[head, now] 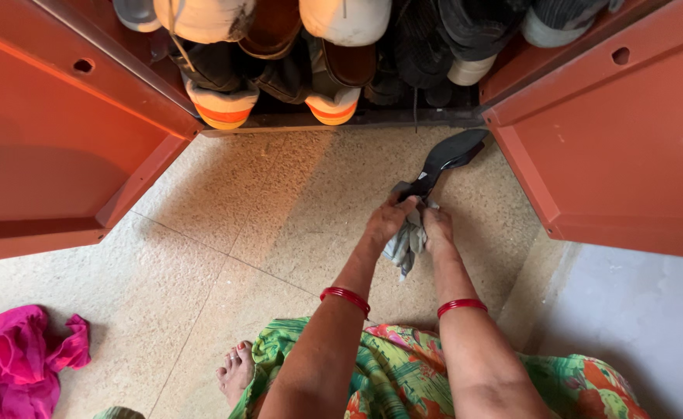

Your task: The person sits on the floor in front of an open shoe cabinet and wipes several pairs of shoes with a cloth. They remove shoes from the cabinet, wipe the exterior and interior surfaces, and place them back inside. The person handles multiple shoe types, including sandals and sneakers, one at a time.

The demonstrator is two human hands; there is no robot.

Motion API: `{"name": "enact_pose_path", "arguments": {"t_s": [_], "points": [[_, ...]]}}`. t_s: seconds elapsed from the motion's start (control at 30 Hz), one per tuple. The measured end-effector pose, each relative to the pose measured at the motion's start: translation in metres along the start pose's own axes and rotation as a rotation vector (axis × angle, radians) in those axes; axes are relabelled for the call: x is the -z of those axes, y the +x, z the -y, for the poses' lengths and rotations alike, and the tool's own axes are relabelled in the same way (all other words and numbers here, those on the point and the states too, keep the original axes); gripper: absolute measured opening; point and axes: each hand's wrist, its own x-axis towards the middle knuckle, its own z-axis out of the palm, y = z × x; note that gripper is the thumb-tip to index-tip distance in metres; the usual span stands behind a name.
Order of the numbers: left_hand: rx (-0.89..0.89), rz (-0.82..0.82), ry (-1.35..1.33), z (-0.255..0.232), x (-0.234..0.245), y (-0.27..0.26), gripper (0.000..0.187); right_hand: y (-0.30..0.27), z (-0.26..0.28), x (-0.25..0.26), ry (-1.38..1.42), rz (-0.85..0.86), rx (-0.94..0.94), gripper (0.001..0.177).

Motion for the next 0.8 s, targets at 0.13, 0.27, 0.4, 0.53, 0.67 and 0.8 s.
{"name": "enact_pose_path", "arguments": {"t_s": [0.13, 0.27, 0.4, 0.53, 0.67, 0.8], "points": [[-0.055, -0.052, 0.109, -0.004, 0.001, -0.004, 0.086, -0.006, 0.011, -0.016, 0.015, 0.024, 0.017, 0.026], [-0.084, -0.228, 0.137, -0.013, 0.011, -0.007, 0.077, -0.019, 0.040, -0.036, -0.049, 0.033, 0.077, 0.021], [-0.089, -0.391, 0.120, -0.011, 0.017, -0.004, 0.070, -0.047, 0.065, -0.058, -0.094, 0.079, 0.088, 0.020], [-0.254, -0.542, 0.276, -0.007, 0.033, -0.003, 0.068, -0.083, 0.080, -0.075, -0.248, 0.143, 0.127, 0.020], [0.138, -0.443, 0.148, -0.024, 0.069, -0.023, 0.074, -0.122, 0.089, -0.095, -0.310, 0.254, 0.300, 0.024], [0.218, -0.476, -0.039, -0.047, 0.101, -0.060, 0.080, -0.149, 0.090, -0.104, -0.323, 0.298, 0.405, 0.025]]}}
